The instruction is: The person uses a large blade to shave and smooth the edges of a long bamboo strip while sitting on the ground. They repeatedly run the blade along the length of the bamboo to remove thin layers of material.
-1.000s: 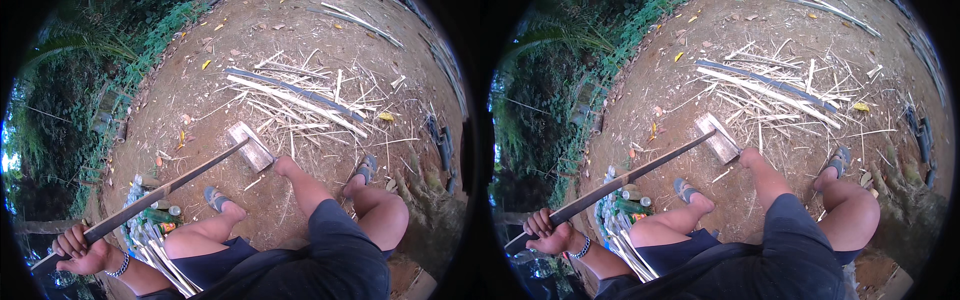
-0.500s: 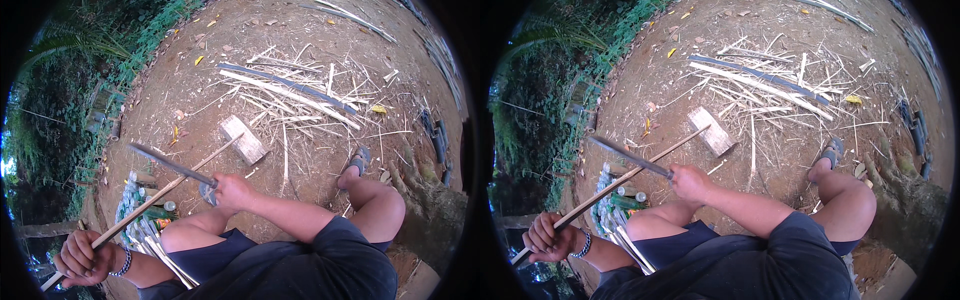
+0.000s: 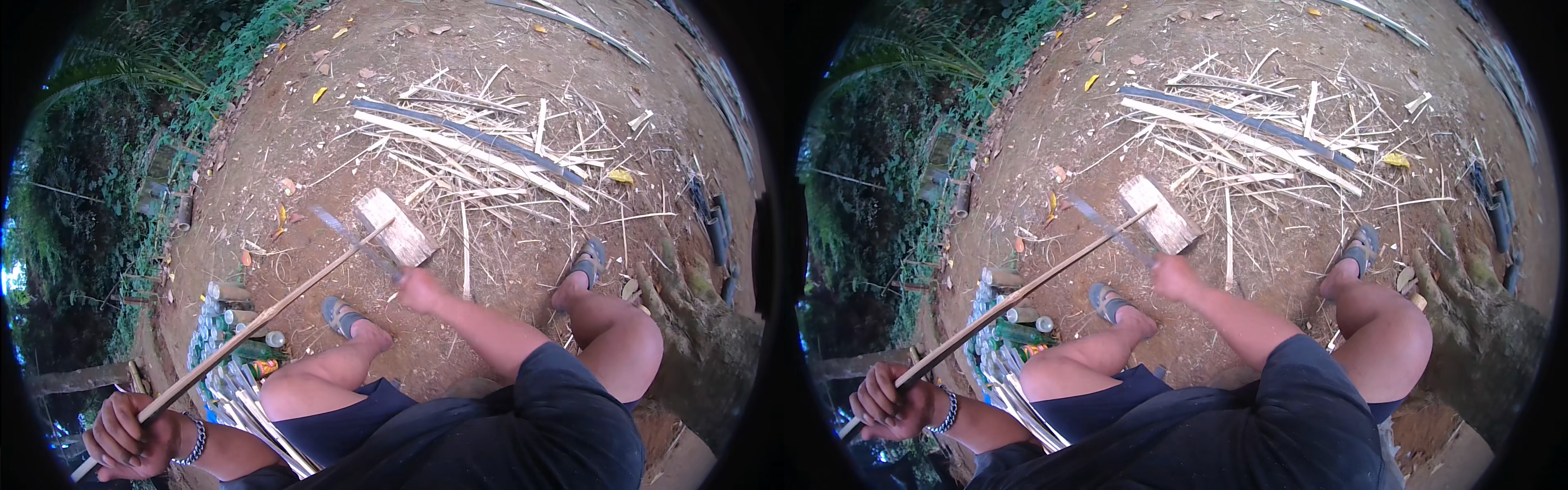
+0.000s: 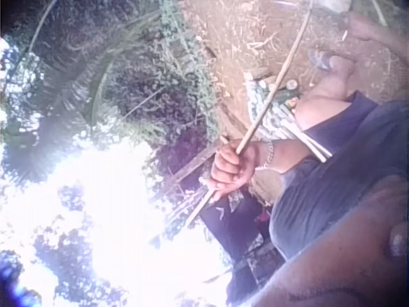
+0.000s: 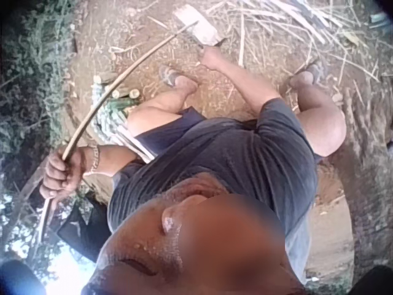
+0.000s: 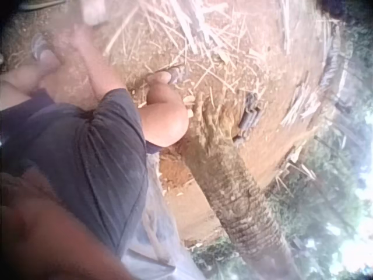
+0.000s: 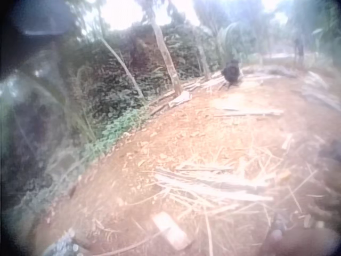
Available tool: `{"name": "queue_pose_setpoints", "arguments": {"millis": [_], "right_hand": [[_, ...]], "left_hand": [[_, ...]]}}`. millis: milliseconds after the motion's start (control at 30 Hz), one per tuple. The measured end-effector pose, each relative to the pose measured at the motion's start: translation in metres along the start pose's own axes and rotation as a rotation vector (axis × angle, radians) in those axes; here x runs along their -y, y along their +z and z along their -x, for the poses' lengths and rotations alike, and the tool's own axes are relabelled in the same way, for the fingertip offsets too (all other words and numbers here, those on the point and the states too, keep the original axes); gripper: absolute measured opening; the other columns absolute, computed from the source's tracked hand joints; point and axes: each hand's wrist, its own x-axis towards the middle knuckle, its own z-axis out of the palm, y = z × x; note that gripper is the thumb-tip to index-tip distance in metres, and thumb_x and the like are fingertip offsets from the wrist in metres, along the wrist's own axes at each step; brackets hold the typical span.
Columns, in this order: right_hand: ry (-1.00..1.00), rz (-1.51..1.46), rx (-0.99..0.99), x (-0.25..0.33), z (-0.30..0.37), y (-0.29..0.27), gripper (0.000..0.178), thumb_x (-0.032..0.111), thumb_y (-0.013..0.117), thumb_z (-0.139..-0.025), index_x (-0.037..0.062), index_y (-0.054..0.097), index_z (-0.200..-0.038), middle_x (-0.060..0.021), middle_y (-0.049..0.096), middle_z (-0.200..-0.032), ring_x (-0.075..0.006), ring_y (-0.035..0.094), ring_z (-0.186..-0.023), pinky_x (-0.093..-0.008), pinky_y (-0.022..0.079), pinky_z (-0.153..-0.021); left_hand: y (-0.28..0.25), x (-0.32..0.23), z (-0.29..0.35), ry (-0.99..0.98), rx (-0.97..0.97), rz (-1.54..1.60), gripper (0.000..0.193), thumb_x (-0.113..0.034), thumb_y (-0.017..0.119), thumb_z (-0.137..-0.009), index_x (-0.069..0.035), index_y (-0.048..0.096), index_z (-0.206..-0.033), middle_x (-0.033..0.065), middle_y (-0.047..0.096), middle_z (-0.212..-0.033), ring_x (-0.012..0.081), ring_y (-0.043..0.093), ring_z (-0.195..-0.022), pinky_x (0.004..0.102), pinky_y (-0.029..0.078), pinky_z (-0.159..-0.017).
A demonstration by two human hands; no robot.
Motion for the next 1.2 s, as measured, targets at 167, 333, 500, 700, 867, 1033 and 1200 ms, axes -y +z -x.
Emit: {"name": "queue_pose_setpoints", "arguments": {"millis": [167, 333, 500, 700, 867, 1033, 1200], "right_hand": [[0.032, 0.148, -0.033, -0.033, -0.018, -0.016, 0.030, 0.017, 0.054, -0.087, 0.0007, 0.056, -0.112, -0.0224, 0.064, -0.097, -0.0364, 0.063, -0.089, -0.0449, 0.051, -0.083], [-0.280, 0.143, 0.076, 0.018, 0.004, -0.018, 0.036, 0.014, 0.056, -0.082, 0.0012, 0.055, -0.117, -0.0210, 0.064, -0.094, -0.0349, 0.064, -0.086, -0.0433, 0.053, -0.079], [0.065, 0.122, -0.074, -0.118, -0.084, -0.012, 0.034, 0.016, 0.057, -0.081, -0.0009, 0.056, -0.110, -0.0238, 0.063, -0.091, -0.0370, 0.063, -0.088, -0.0443, 0.051, -0.084], [0.141, 0.089, 0.096, -0.069, -0.047, -0.026, 0.026, 0.020, 0.052, -0.088, 0.0004, 0.059, -0.104, -0.0194, 0.064, -0.102, -0.0355, 0.063, -0.095, -0.0446, 0.050, -0.085], [0.039, 0.248, 0.024, -0.066, -0.065, -0.037, 0.027, 0.017, 0.049, -0.089, 0.0013, 0.058, -0.109, -0.0221, 0.064, -0.095, -0.0349, 0.064, -0.089, -0.0432, 0.051, -0.082], [0.117, 0.190, -0.023, -0.104, -0.073, -0.023, 0.034, 0.020, 0.055, -0.084, 0.0019, 0.058, -0.112, -0.0228, 0.063, -0.103, -0.0373, 0.062, -0.096, -0.0443, 0.050, -0.086], [0.062, 0.221, -0.023, -0.094, -0.058, -0.017, 0.032, 0.021, 0.053, -0.085, 0.0001, 0.060, -0.109, -0.0233, 0.064, -0.103, -0.0368, 0.062, -0.098, -0.0435, 0.049, -0.086]], "left_hand": [[0.001, -0.003, -0.004, -0.093, 0.047, 0.104, 0.028, -0.015, 0.071, -0.079, -0.016, 0.047, -0.065, -0.0106, 0.046, -0.046, -0.0004, 0.037, -0.039, 0.0152, 0.028, -0.047], [-0.007, 0.000, -0.013, -0.103, -0.010, 0.012, 0.029, -0.013, 0.071, -0.076, -0.017, 0.046, -0.062, -0.0104, 0.044, -0.045, 0.0007, 0.037, -0.039, 0.0165, 0.031, -0.052], [-0.008, 0.002, -0.025, -0.140, 0.020, 0.071, 0.030, -0.012, 0.068, -0.077, -0.017, 0.044, -0.059, -0.0098, 0.043, -0.043, 0.0013, 0.037, -0.038, 0.0163, 0.031, -0.052], [-0.019, 0.000, -0.023, -0.097, -0.031, 0.041, 0.028, -0.011, 0.066, -0.076, -0.017, 0.044, -0.059, -0.0094, 0.044, -0.043, 0.0009, 0.037, -0.037, 0.0162, 0.031, -0.053], [-0.021, 0.001, -0.022, -0.145, 0.039, 0.104, 0.029, -0.011, 0.066, -0.077, -0.017, 0.044, -0.059, -0.0098, 0.045, -0.043, 0.0006, 0.037, -0.037, 0.0162, 0.031, -0.052], [-0.015, 0.011, -0.026, -0.135, 0.058, 0.160, 0.029, -0.011, 0.067, -0.078, -0.017, 0.045, -0.060, -0.0101, 0.046, -0.044, -0.0002, 0.037, -0.037, 0.0155, 0.031, -0.052], [-0.023, 0.006, -0.020, -0.114, 0.060, 0.142, 0.029, -0.012, 0.068, -0.078, -0.016, 0.046, -0.061, -0.0102, 0.046, -0.044, -0.0004, 0.038, -0.038, 0.0147, 0.031, -0.049]]}}
